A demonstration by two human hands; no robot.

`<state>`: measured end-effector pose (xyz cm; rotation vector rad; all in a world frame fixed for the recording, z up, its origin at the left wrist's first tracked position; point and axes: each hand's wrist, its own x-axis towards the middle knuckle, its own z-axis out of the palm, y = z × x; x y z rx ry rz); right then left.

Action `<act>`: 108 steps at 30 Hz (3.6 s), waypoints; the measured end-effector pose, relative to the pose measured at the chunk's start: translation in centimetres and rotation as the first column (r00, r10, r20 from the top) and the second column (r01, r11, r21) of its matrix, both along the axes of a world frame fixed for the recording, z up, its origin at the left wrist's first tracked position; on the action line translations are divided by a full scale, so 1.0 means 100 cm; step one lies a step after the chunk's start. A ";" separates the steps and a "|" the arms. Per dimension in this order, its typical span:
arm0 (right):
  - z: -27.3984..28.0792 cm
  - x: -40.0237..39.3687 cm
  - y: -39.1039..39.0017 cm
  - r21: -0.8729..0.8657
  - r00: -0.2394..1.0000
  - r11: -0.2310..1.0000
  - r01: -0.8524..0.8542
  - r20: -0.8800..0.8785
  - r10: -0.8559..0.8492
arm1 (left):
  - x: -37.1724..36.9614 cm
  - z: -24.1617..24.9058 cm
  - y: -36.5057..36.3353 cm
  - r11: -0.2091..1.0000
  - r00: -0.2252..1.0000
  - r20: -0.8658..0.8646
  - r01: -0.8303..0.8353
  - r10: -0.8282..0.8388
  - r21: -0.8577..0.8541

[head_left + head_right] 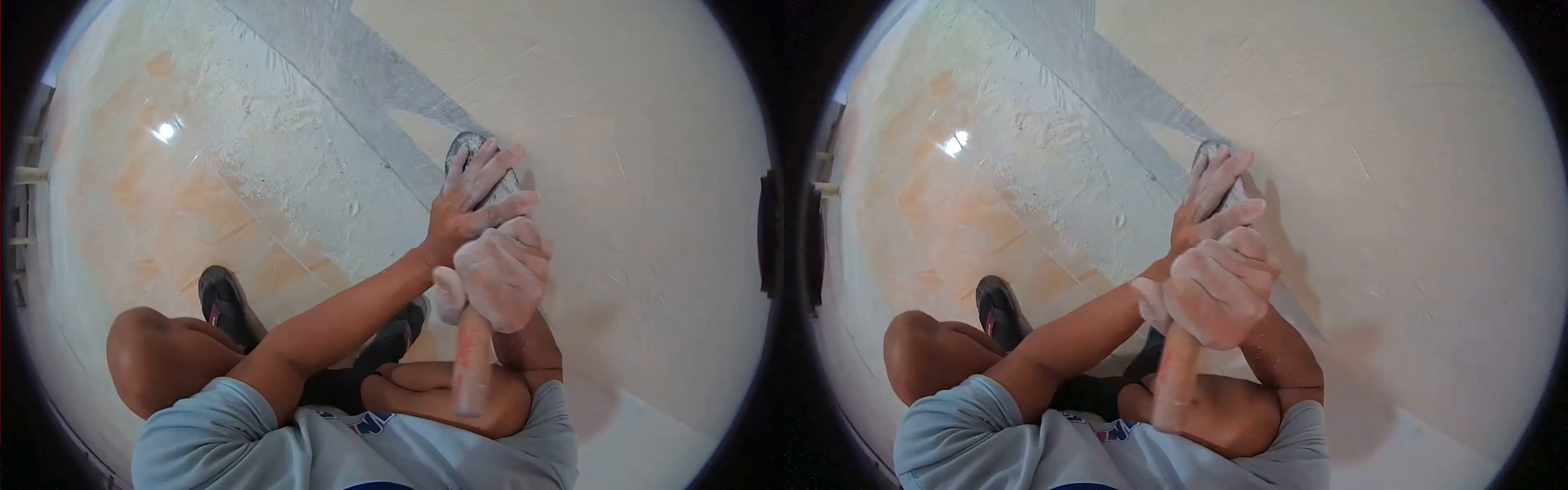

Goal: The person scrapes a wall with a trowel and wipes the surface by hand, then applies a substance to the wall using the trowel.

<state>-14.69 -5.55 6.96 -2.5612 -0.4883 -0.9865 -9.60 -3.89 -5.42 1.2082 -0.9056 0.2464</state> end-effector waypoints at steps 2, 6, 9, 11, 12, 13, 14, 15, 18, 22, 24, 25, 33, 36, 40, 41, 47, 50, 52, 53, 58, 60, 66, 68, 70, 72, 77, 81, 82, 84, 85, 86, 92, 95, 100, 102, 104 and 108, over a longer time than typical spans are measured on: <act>-0.008 0.005 -0.010 -0.091 0.999 0.995 -0.030 -0.039 0.027 | 0.006 -0.009 -0.005 0.998 0.998 -0.005 -0.055 0.055 -0.024; -0.017 -0.011 -0.019 -0.042 0.998 0.997 -0.058 -0.016 0.057 | 0.004 -0.005 -0.001 0.999 0.998 0.058 -0.023 0.021 0.046; 0.000 -0.001 -0.008 -0.064 1.000 0.998 -0.022 0.010 0.023 | 0.000 -0.002 -0.007 0.999 0.998 0.050 -0.028 0.026 0.044; -0.020 0.000 -0.024 -0.038 0.998 0.998 -0.053 0.035 0.055 | 0.009 -0.007 -0.009 0.994 0.993 0.101 -0.069 0.060 0.085; -0.024 -0.002 -0.025 -0.039 0.998 0.998 -0.057 0.030 0.058 | 0.009 -0.005 -0.003 0.993 0.996 0.077 -0.044 0.035 0.113; -0.026 -0.003 -0.025 -0.021 0.998 0.998 -0.052 0.039 0.052 | 0.008 -0.002 0.000 0.990 0.998 0.055 -0.019 0.011 0.143; -0.028 -0.003 -0.024 -0.002 0.998 0.999 -0.046 0.051 0.046 | 0.007 -0.002 -0.003 0.989 0.997 0.071 -0.025 0.015 0.147; -0.029 -0.005 -0.022 0.008 0.995 0.999 -0.041 0.092 0.040 | 0.005 -0.002 -0.002 0.991 0.994 0.108 -0.021 0.007 0.130; -0.022 -0.009 -0.017 -0.050 0.998 0.998 -0.023 0.060 0.026 | 0.001 -0.003 -0.001 0.993 0.994 0.107 0.013 -0.026 0.120; -0.031 -0.001 -0.019 -0.060 0.998 0.997 -0.038 0.056 0.042 | 0.001 -0.007 0.001 0.984 0.996 0.078 0.035 -0.050 0.177; -0.025 -0.003 -0.020 -0.049 0.999 0.998 -0.039 0.018 0.040 | 0.002 -0.003 -0.001 0.987 0.994 0.074 0.073 -0.084 0.145; -0.023 -0.003 -0.021 -0.030 0.999 0.999 -0.029 0.017 0.029 | 0.001 0.002 0.002 0.980 0.993 0.055 0.089 -0.100 0.180; -0.026 0.027 -0.001 -0.043 0.997 0.998 -0.046 0.052 0.048 | 0.003 -0.003 0.004 0.983 0.994 0.061 0.074 -0.085 0.170; -0.020 0.026 0.004 -0.052 0.997 0.998 -0.027 0.064 0.030 | 0.010 -0.003 0.008 0.978 0.988 0.059 0.133 -0.144 0.162; -0.024 -0.004 -0.013 -0.087 0.999 0.996 -0.014 -0.036 0.011 | 0.004 -0.004 0.002 0.989 0.994 0.098 0.032 -0.047 0.148; -0.022 -0.008 -0.013 -0.039 1.000 0.999 -0.014 0.006 0.014 | 0.002 0.003 0.005 0.986 0.993 0.088 0.068 -0.082 0.149; -0.035 0.011 -0.023 -0.013 0.998 0.999 -0.050 0.026 0.050 | 0.010 -0.012 -0.002 0.991 0.995 0.094 -0.043 0.031 0.128; -0.017 -0.005 -0.009 -0.032 0.999 0.999 0.028 -0.035 -0.029 | 0.001 -0.002 0.004 0.988 0.995 0.076 0.056 -0.068 0.140; -0.019 -0.004 -0.007 -0.012 0.999 0.999 0.041 -0.035 -0.042 | 0.003 0.004 0.008 0.977 0.991 0.081 0.091 -0.108 0.195; -0.019 -0.006 -0.006 0.001 0.997 0.998 0.063 -0.050 -0.063 | 0.005 0.001 0.007 0.977 0.991 0.076 0.091 -0.107 0.194; -0.024 -0.017 -0.020 0.090 0.998 0.996 0.013 0.068 -0.019 | -0.004 0.006 0.006 0.989 0.990 0.106 0.074 -0.088 0.127; -0.022 -0.024 -0.020 0.100 0.993 0.995 0.008 0.114 -0.020 | -0.010 0.020 0.010 0.977 0.987 0.118 0.082 -0.107 0.196; -0.038 0.001 -0.020 0.070 0.964 0.996 -0.056 0.263 0.036 | -0.001 0.003 0.003 0.985 0.991 0.136 -0.035 0.012 0.168; -0.023 -0.002 -0.014 0.062 0.953 0.998 -0.004 0.302 -0.015 | -0.005 0.017 0.012 0.982 0.992 0.116 0.033 -0.055 0.185; -0.022 0.003 -0.007 0.093 0.942 0.994 0.056 0.326 -0.083 | 0.002 0.012 0.011 0.984 0.989 0.142 0.018 -0.044 0.179; -0.033 0.006 -0.018 0.058 0.970 0.998 -0.034 0.243 0.019 | 0.008 0.000 0.005 0.979 0.988 0.153 -0.053 0.023 0.194; -0.029 0.001 0.002 0.238 0.872 0.965 0.108 0.443 -0.207 | -0.002 0.022 0.017 0.983 0.994 0.081 0.063 -0.078 0.170; -0.025 0.004 -0.012 0.105 0.953 0.990 0.096 0.277 -0.122 | 0.006 0.003 0.007 0.985 0.997 0.076 -0.004 -0.010 0.172; -0.029 0.001 -0.015 0.090 0.975 0.993 0.071 0.204 -0.088 | 0.007 0.000 0.008 0.982 0.998 0.066 -0.010 -0.002 0.187; -0.025 0.000 -0.012 0.111 0.986 0.992 0.058 0.147 -0.074 | 0.006 0.009 0.014 0.983 0.996 0.086 0.003 -0.019 0.184; -0.024 0.000 -0.010 0.117 0.986 0.992 0.056 0.151 -0.073 | 0.003 0.016 0.018 0.984 0.995 0.091 0.034 -0.051 0.177; -0.024 0.000 -0.009 0.119 0.981 0.991 0.065 0.177 -0.086 | 0.000 0.018 0.016 0.984 0.996 0.074 0.044 -0.057 0.172; -0.039 0.017 -0.018 0.076 0.995 0.997 -0.022 0.096 0.014 | 0.018 -0.011 0.011 0.983 0.997 0.042 -0.075 0.068 0.169; -0.025 -0.001 -0.006 0.145 0.991 0.987 0.073 0.105 -0.089 | 0.007 0.006 0.012 0.991 0.998 0.058 0.005 -0.013 0.132; -0.035 0.007 -0.012 0.030 0.998 0.998 0.062 -0.014 -0.062 | 0.018 -0.017 0.010 0.984 0.996 0.092 -0.032 0.016 0.173; -0.035 0.007 -0.012 0.141 0.998 0.989 0.044 0.041 -0.050 | 0.018 -0.005 0.013 0.984 0.996 0.077 -0.053 0.041 0.168; -0.033 0.007 -0.008 0.144 0.997 0.988 0.059 0.039 -0.066 | 0.018 0.003 0.018 0.983 0.996 0.089 -0.032 0.016 0.179; -0.035 0.013 -0.009 0.086 0.999 0.995 0.052 0.006 -0.052 | 0.028 -0.010 0.014 0.984 0.992 0.115 -0.074 0.056 0.159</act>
